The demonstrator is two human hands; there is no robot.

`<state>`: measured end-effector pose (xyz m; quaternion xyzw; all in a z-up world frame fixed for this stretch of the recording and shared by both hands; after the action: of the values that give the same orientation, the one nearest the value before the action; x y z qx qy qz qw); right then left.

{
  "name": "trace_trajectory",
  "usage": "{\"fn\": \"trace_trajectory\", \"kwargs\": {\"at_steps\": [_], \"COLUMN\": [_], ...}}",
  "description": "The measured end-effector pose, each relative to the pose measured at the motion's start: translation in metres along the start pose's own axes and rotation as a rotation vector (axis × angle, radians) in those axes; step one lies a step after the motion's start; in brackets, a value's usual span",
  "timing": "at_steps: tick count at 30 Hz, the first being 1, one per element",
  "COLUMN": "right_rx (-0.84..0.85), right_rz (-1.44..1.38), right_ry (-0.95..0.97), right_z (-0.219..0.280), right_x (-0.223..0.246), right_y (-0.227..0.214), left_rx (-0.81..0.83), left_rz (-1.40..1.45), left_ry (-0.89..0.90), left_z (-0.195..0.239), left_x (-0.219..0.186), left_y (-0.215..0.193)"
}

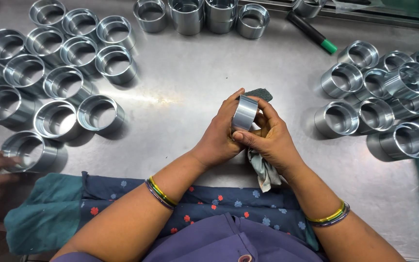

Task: Inspecting, wiping, and sorting metal cylindrical components on a workbench.

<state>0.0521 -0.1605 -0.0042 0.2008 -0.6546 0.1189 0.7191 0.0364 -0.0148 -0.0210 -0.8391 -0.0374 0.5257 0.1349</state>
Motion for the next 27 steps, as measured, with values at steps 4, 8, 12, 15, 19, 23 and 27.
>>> {"fn": "trace_trajectory", "kwargs": {"at_steps": [4,8,12,15,19,23,27], "right_rx": [-0.048,-0.055,-0.061,-0.062,-0.064,-0.039,-0.08], "right_rz": [0.074,0.07,0.084,0.096,0.087,0.086,0.077], "right_ry": [0.039,0.07,0.066,0.07,0.076,0.04,0.01], "right_z": [0.0,-0.001,-0.001,-0.002,-0.002,-0.001,0.0], "right_x": [0.0,-0.005,-0.006,-0.007,-0.008,-0.011,-0.021], "right_y": [0.001,-0.001,0.0,-0.001,-0.002,-0.001,-0.007], "left_rx": [0.008,0.062,0.05,0.045,0.056,0.039,-0.091], "left_rz": [-0.012,-0.081,-0.069,-0.07,-0.043,-0.041,-0.093], "left_ry": [-0.056,-0.048,-0.087,-0.081,-0.121,-0.07,-0.002], "left_z": [-0.001,-0.002,-0.001,-0.001,-0.002,0.003,-0.008], "left_x": [0.005,0.011,0.015,0.015,0.015,0.017,0.015], "left_y": [0.001,0.004,0.004,0.004,0.005,0.005,-0.009]}}
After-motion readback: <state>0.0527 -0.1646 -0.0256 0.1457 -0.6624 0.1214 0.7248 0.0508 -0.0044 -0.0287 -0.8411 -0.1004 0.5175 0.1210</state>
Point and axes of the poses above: each hand's wrist, its own z-axis away from the middle knuckle, its own y-axis out of the palm, x = y × z, the point moved 3 cm from there along -z, towards the middle knuckle, and after that the axes turned 1 degree about -y, right-handed, at the moved point
